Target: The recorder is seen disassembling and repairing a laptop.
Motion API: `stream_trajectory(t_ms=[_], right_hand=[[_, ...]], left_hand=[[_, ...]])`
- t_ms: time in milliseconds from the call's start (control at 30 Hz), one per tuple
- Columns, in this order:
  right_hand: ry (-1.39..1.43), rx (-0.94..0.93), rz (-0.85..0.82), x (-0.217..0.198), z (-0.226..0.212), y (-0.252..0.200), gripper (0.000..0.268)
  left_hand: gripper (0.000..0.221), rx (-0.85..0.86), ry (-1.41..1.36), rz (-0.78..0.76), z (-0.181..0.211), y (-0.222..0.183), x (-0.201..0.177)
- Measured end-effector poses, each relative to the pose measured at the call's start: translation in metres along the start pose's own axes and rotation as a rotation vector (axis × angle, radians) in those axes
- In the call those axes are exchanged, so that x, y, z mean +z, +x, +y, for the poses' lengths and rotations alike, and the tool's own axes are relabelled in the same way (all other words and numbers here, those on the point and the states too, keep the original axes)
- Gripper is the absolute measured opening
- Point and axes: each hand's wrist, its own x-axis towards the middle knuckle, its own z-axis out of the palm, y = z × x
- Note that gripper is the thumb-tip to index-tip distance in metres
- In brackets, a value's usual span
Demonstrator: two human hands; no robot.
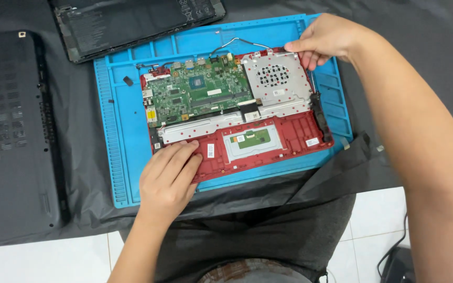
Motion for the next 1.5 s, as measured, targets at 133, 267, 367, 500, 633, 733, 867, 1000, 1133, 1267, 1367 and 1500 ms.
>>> stream_trajectory(t_ms=[133,267,367,500,633,733,867,1000,1133,1267,1367,1500], right_hand=[[-0.042,-0.019,-0.01,0.003,0.003,0.0,0.043],[-0.047,-0.031,0.044,0.005,-0.005,-0.005,0.036],[-0.016,-0.097,0.066,0.008,0.006,-0.008,0.034],[0.056,-0.173,0.024,0.006,0.01,-0.009,0.027],[0.032,-0.145,0.033,0.005,0.005,-0.01,0.025],[0.058,-0.146,0.051,0.008,0.01,-0.01,0.026],[0.043,-0.176,0.099,0.012,0.012,-0.008,0.028],[0.032,-0.172,0.15,0.014,0.009,-0.015,0.027],[0.055,-0.186,0.195,0.019,0.015,-0.014,0.028],[0.091,-0.205,0.231,0.022,0.025,-0.01,0.027],[0.107,-0.21,0.243,0.024,0.027,-0.015,0.025],[0.127,-0.279,0.286,0.025,0.027,-0.018,0.021]], left_hand=[[0.038,-0.013,0.041,-0.041,-0.003,-0.01,0.008],[0.039,-0.032,0.04,-0.027,-0.004,-0.013,0.011],[0.037,-0.047,0.02,-0.028,-0.003,-0.013,0.012],[0.037,-0.089,-0.043,-0.063,-0.004,-0.013,0.011],[0.043,-0.107,-0.068,-0.108,-0.005,-0.01,0.007],[0.061,-0.092,-0.186,-0.09,-0.001,0.003,-0.001],[0.042,-0.025,-0.109,-0.059,-0.02,0.007,-0.01],[0.027,-0.132,-0.062,0.06,-0.081,0.024,-0.026],[0.047,-0.161,-0.054,0.082,-0.152,0.041,0.003],[0.048,-0.246,-0.09,0.034,-0.186,0.031,0.036],[0.043,-0.332,-0.186,0.01,-0.182,0.033,0.036],[0.041,-0.344,-0.207,0.023,-0.183,0.035,0.034]])
